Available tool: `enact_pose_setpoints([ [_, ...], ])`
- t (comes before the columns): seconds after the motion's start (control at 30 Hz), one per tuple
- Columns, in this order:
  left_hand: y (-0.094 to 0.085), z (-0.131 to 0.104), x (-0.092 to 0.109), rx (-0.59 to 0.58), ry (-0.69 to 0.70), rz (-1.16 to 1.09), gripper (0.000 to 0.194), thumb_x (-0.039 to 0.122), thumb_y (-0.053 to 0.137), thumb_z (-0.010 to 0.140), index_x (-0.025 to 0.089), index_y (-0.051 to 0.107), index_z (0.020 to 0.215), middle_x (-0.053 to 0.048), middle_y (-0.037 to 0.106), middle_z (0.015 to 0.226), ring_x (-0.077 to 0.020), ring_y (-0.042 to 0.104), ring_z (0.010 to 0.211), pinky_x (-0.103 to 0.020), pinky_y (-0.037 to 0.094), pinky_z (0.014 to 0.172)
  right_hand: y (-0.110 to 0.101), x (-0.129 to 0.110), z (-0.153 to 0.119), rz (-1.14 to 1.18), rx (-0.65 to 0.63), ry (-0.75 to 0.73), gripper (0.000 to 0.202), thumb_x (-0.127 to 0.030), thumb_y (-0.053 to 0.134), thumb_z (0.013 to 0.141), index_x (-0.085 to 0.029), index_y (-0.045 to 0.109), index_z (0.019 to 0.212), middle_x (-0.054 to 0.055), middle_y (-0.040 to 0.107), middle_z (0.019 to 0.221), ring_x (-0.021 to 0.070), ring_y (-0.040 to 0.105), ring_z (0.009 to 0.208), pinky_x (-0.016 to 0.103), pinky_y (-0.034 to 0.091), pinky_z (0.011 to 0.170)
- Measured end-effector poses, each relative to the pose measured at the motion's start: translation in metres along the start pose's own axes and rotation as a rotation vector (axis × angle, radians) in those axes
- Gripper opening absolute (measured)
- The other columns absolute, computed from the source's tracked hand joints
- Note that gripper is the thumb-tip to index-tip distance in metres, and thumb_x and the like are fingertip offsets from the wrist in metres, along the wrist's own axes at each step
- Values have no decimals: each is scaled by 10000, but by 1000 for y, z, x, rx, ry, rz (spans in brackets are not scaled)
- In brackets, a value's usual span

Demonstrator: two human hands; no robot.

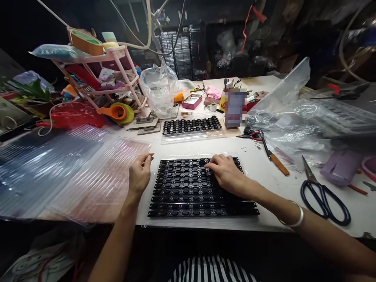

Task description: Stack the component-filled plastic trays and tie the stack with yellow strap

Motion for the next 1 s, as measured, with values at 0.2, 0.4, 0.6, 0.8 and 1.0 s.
enact_pose_setpoints([
  [0.2, 8, -12, -13, -58, 23, 31, 337, 387, 451, 864, 148, 649, 997, -96, 663, 980, -212, 629, 918, -322, 481, 766, 23, 1, 24, -130, -89, 32, 287, -21, 420, 784, -154, 667, 847, 117, 565, 942, 243, 436, 885, 366, 237, 723],
  [0.4, 11, -12, -4, -89, 67, 52, 350, 392, 430, 886, 147, 643, 1018, -93, 665, 996, -208, 618, 945, -341, 473, 828, 17, 4, 24, -60, -88, 22, 312, -19, 432, 794, -192, 686, 847, 73, 584, 946, 216, 460, 892, 361, 255, 745],
  [0.6, 19, -18, 11, -172, 212, 159, 399, 379, 402, 906, 135, 591, 1159, -106, 643, 1132, -215, 555, 1094, -379, 400, 978, -48, 35, -30, 247, 234, 162, 336, -64, 386, 869, -206, 646, 1025, 51, 610, 961, 192, 538, 904, 382, 343, 816],
  [0.8, 24, -20, 8, -200, 184, 213, 413, 425, 387, 907, 184, 578, 1182, -71, 658, 1118, -216, 565, 1094, -396, 397, 998, -43, 90, -122, 469, 505, 488, 235, -216, 452, 903, -215, 637, 1047, 42, 616, 969, 180, 576, 915, 331, 442, 826],
  [1.0, 26, -14, 4, -180, 139, 186, 433, 473, 420, 879, 200, 585, 1172, -80, 618, 1170, -231, 572, 1066, -384, 434, 943, -14, 103, -150, 392, 642, 617, 258, -238, 438, 910, -183, 619, 1086, 73, 610, 991, 200, 588, 911, 359, 476, 813],
])
Point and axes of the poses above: each hand's wrist, its own z-axis towards the middle knuckle, its own y-axis out of the palm, x = y × z, the point moved 8 cm from there along z, towards the middle knuckle
